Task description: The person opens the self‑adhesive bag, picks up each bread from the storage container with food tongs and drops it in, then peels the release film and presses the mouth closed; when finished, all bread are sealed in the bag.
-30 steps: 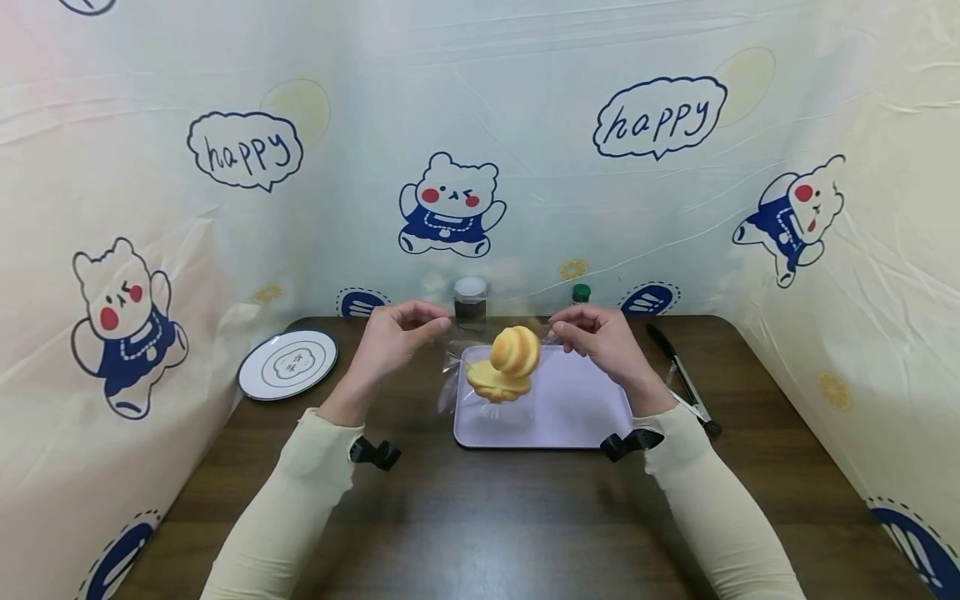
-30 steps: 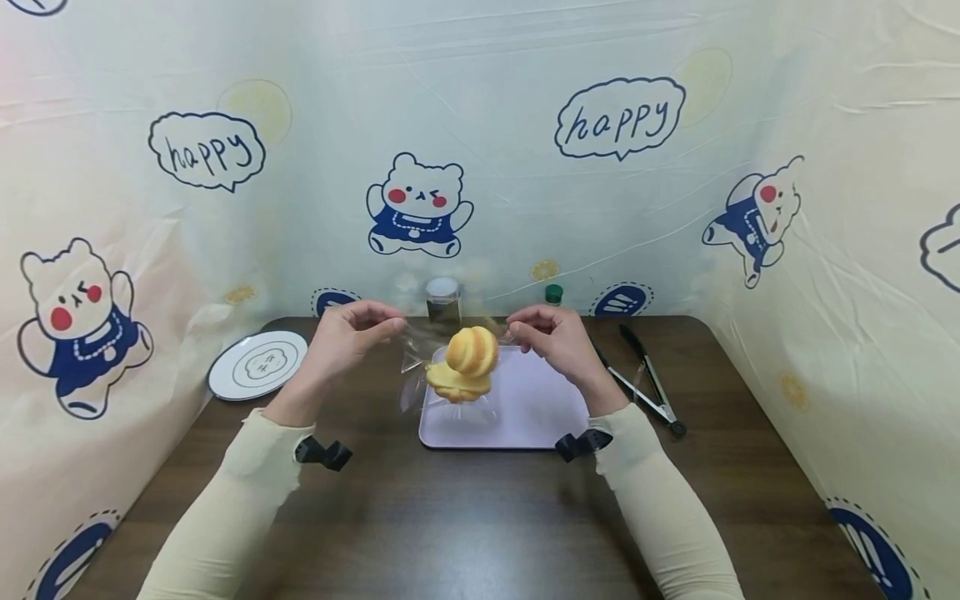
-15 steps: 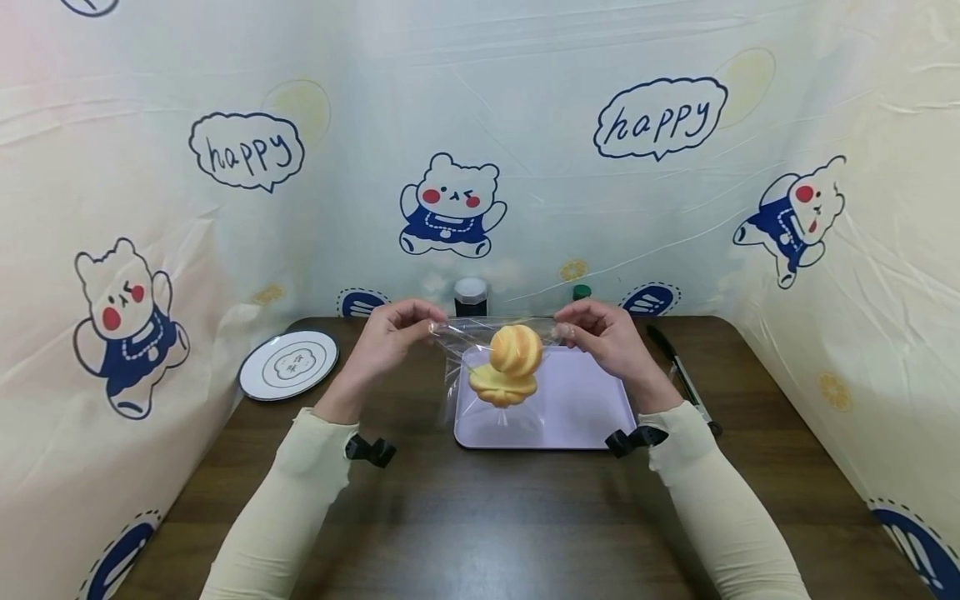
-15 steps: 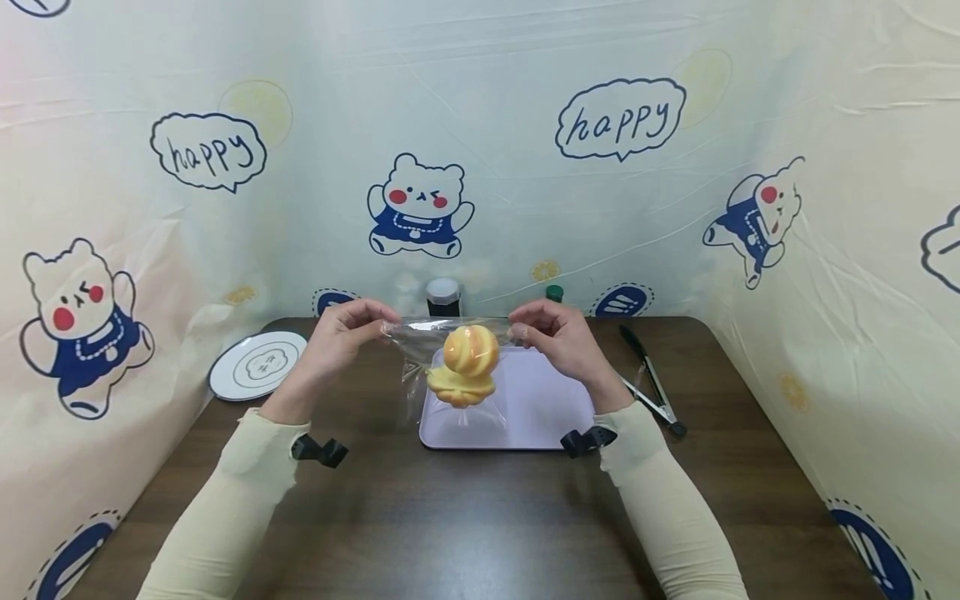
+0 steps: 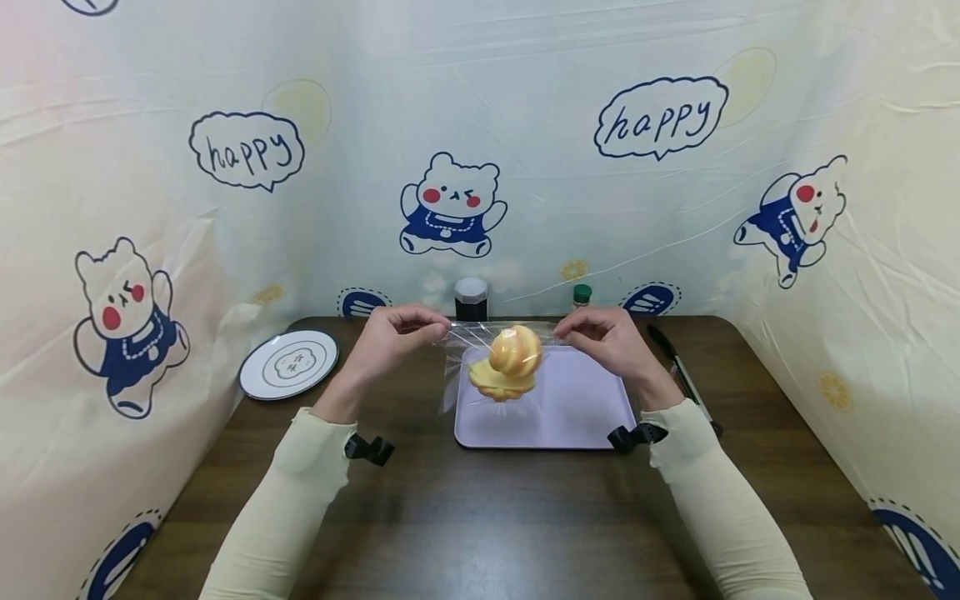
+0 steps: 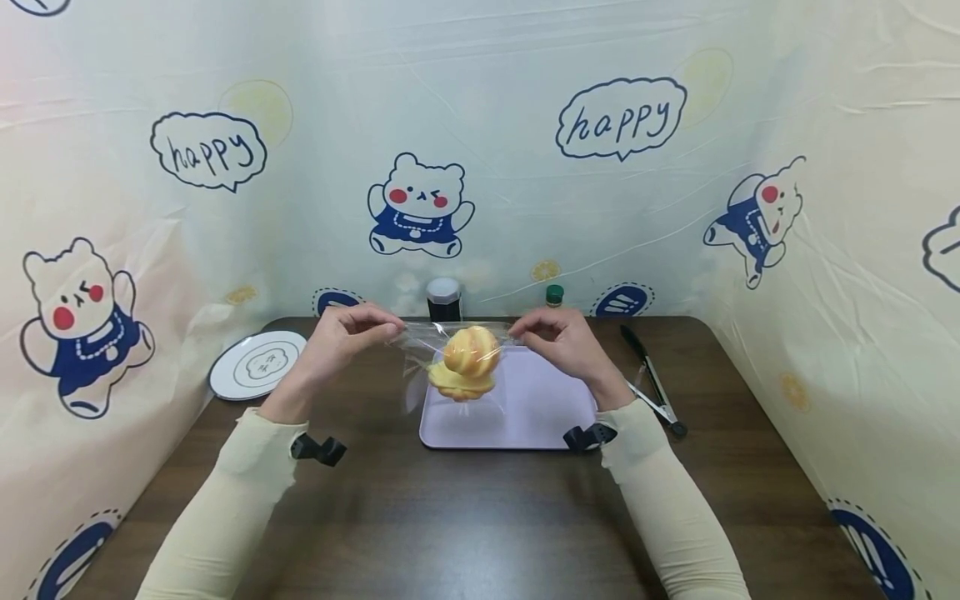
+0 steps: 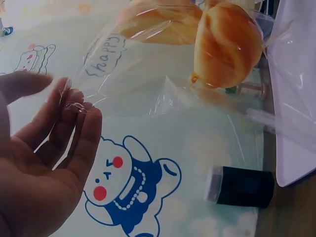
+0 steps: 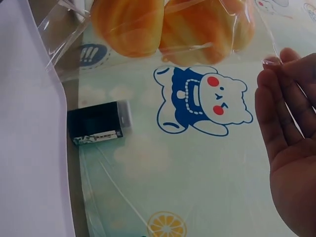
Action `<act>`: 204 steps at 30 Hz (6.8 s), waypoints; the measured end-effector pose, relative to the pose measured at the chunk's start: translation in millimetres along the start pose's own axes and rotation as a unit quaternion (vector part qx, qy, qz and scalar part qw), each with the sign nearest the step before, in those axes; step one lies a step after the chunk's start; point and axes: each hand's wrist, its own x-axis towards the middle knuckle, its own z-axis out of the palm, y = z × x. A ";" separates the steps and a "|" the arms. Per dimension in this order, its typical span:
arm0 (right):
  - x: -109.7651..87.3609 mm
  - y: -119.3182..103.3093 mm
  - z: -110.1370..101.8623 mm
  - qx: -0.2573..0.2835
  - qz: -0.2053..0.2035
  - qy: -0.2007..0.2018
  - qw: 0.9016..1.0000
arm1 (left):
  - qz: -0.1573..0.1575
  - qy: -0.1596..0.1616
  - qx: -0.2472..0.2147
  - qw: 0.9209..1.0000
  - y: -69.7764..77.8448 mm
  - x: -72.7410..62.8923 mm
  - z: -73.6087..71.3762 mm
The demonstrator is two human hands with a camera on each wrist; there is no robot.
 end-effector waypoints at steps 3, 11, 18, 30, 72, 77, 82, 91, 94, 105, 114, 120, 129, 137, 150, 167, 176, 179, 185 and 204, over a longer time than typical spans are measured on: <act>-1.5 0.2 -1.5 0.010 -0.012 -0.004 1.000 | -0.007 0.003 0.017 1.000 -1.2 0.3 0.1; -2.6 0.2 -2.2 0.046 0.004 -0.002 0.999 | 0.002 0.003 0.017 1.000 -1.7 1.4 -1.7; -0.6 0.8 0.2 0.022 0.020 0.014 0.999 | -0.002 -0.005 0.010 1.000 -0.4 0.6 -1.5; 0.7 -6.7 1.8 0.014 0.030 0.044 0.998 | -0.013 -0.003 0.023 1.000 -2.0 1.8 7.3; 7.2 -42.6 15.4 -0.054 -0.021 0.009 0.998 | -0.014 -0.163 0.132 0.978 -1.7 6.8 30.6; 5.7 -38.7 9.5 -0.028 0.002 0.032 0.999 | -0.014 -0.156 0.135 0.978 -7.2 4.1 25.1; 5.2 -37.8 8.8 -0.014 0.006 0.033 0.999 | -0.009 -0.162 0.108 0.981 -7.5 2.8 26.0; 5.8 -37.5 11.6 -0.027 -0.009 0.025 0.999 | -0.008 -0.137 0.117 0.984 -2.4 2.4 33.4; 5.6 -37.4 11.5 -0.025 -0.007 0.024 0.999 | -0.014 -0.127 0.114 0.985 -0.8 1.8 32.8; 4.9 -34.1 5.4 -0.020 -0.008 0.045 0.999 | -0.019 -0.132 0.086 0.987 -5.5 -1.5 17.1; 4.5 -30.3 7.0 -0.024 0.016 0.046 0.999 | -0.023 -0.102 0.083 0.991 -9.0 -4.9 8.6; 6.0 -24.8 11.2 -0.034 0.019 0.038 0.999 | -0.008 -0.075 0.055 0.996 -13.4 -5.8 7.9; 7.8 -18.4 17.6 -0.031 0.039 -0.010 0.999 | 0.022 -0.118 -0.088 0.989 -19.3 -6.2 14.3; 7.6 -9.9 16.2 -0.041 0.036 -0.037 0.998 | -0.050 -0.075 -0.118 0.989 -29.9 -8.5 5.6; 1.6 -3.2 7.2 -0.057 0.082 -0.048 0.994 | -0.163 -0.021 -0.141 0.976 -83.0 -11.8 -31.0; -2.5 5.9 1.3 -0.089 0.108 -0.049 0.989 | -0.283 0.025 -0.126 0.950 -140.6 -11.3 -47.9; -6.3 7.8 -6.3 -0.102 0.102 -0.048 0.988 | -0.308 0.002 -0.019 0.951 -143.5 -16.6 -52.7; -7.6 8.2 -8.2 -0.109 0.100 -0.048 0.988 | -0.300 -0.018 0.042 0.953 -143.6 -20.0 -53.3; -10.7 9.9 -10.8 -0.119 0.108 -0.047 0.986 | -0.309 -0.071 0.143 0.937 -139.8 -25.1 -53.0; -15.8 15.1 -15.5 -0.132 0.115 -0.042 0.984 | -0.308 -0.131 0.129 0.934 -126.9 -25.2 -41.7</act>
